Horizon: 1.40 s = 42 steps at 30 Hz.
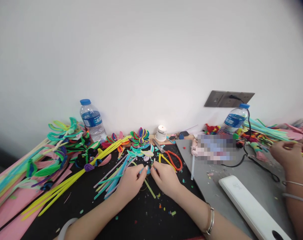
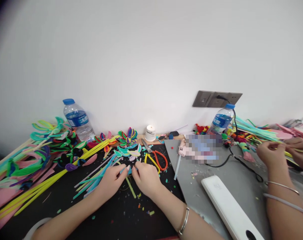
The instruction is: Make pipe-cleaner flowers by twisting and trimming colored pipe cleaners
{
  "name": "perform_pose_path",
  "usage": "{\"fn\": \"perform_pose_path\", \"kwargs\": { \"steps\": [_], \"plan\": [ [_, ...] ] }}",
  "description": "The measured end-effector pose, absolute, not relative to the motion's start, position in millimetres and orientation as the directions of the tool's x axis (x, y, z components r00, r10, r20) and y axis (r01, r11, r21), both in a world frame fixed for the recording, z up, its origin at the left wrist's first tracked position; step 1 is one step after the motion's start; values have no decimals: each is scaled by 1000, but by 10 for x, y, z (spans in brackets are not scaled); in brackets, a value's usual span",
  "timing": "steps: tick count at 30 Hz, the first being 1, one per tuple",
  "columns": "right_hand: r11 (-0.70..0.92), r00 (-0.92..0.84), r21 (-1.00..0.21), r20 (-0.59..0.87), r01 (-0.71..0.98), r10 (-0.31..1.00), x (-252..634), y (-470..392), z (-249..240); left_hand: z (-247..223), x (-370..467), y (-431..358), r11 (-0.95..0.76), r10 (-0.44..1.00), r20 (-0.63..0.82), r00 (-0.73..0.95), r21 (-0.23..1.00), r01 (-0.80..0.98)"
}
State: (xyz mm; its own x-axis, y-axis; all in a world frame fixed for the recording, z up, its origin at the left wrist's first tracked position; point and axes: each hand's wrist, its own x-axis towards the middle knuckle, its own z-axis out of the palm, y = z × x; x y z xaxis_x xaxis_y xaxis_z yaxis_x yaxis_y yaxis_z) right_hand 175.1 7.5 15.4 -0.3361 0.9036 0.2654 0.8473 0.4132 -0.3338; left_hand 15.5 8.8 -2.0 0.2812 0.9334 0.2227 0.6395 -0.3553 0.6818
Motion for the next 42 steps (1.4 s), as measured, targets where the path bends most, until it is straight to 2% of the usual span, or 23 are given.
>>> {"fn": "perform_pose_path", "kwargs": {
  "steps": [5, 8, 10, 14, 18, 26, 34, 42],
  "plan": [
    [345, -236, -393, 300, 852, 924, 1832, 191, 122, 130, 52, 118, -382, 924, 274, 267, 651, 656],
    [280, -166, -428, 285, 859, 944, 1872, 278, 109, 248, -119, 178, -352, 924, 339, 178, 571, 741],
    [271, -164, -439, 266, 857, 950, 1881, 311, 116, 289, -264, 226, -291, 934, 334, 129, 500, 816],
    [279, -187, -462, 236, 842, 954, 1882, 309, 128, 253, -478, 303, -175, 975, 190, 119, 312, 934],
    [283, -187, -513, 232, 811, 955, 1908, 287, 114, 217, -508, 319, -149, 988, 63, 138, 229, 962],
    [309, -197, -586, 248, 749, 948, 1941, 266, 110, 231, -527, 289, -92, 995, 59, 82, 193, 977],
    [338, -215, -595, 269, 729, 939, 1929, 236, 113, 73, -570, 341, -195, 958, 259, 124, 268, 943],
    [354, -228, -605, 277, 713, 933, 1915, 215, 127, 44, -623, 367, -182, 943, 322, 76, 312, 932]
  ]
}}
